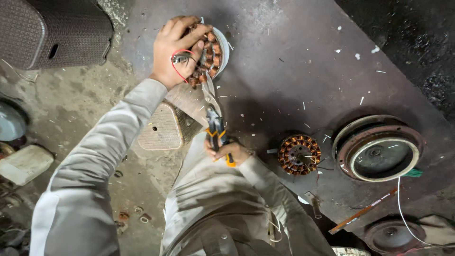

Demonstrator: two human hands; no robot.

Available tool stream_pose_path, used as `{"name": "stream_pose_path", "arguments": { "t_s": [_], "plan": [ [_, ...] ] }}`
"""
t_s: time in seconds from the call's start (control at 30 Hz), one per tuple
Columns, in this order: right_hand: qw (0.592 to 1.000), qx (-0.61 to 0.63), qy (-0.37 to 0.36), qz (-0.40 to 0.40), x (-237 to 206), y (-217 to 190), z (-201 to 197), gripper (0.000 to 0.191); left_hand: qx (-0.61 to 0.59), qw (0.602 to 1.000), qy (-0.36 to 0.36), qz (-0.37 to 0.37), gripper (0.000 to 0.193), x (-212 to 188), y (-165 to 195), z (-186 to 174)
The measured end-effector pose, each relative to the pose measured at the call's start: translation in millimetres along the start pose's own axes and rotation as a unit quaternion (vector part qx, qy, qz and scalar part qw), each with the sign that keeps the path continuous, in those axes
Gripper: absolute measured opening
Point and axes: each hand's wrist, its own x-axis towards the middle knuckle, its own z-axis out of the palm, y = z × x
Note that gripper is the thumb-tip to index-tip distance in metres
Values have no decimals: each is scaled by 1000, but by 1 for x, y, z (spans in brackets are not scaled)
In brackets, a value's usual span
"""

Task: The person uses pliers to cut and manipulate wires on a circular copper-wound electrical component, likely a stator, placed on a workbench. The person repeatedly adjusts the component and uses the pliers to snip and pull wires.

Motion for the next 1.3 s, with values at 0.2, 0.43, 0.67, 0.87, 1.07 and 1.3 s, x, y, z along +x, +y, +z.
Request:
{"name": "stream_pose_path", "arguments": {
  "t_s": [0.2,0.43,0.67,0.87,1.07,1.3],
  "plan": [
    [974,202,-92,-54,17,59,32,37,-5,999,-23,35,28,-9,-7,-2],
    [996,64,61,-17,1,23,51,44,-18,999,-26,41,31,-3,4,-18],
    [986,119,-29,-109,4,44,80,38,-51,995,-13,86,34,-8,-1,-36],
    [898,-218,377,-61,-47,71,115,60,-61,990,-101,78,38,6,-8,-60],
    [612,-535,557,-168,-54,17,178,64,-597,676,232,-364,60,-78,82,-57],
    [407,-658,587,-239,9,-9,254,74,-719,598,76,-347,33,-105,184,-74]
  ]
}}
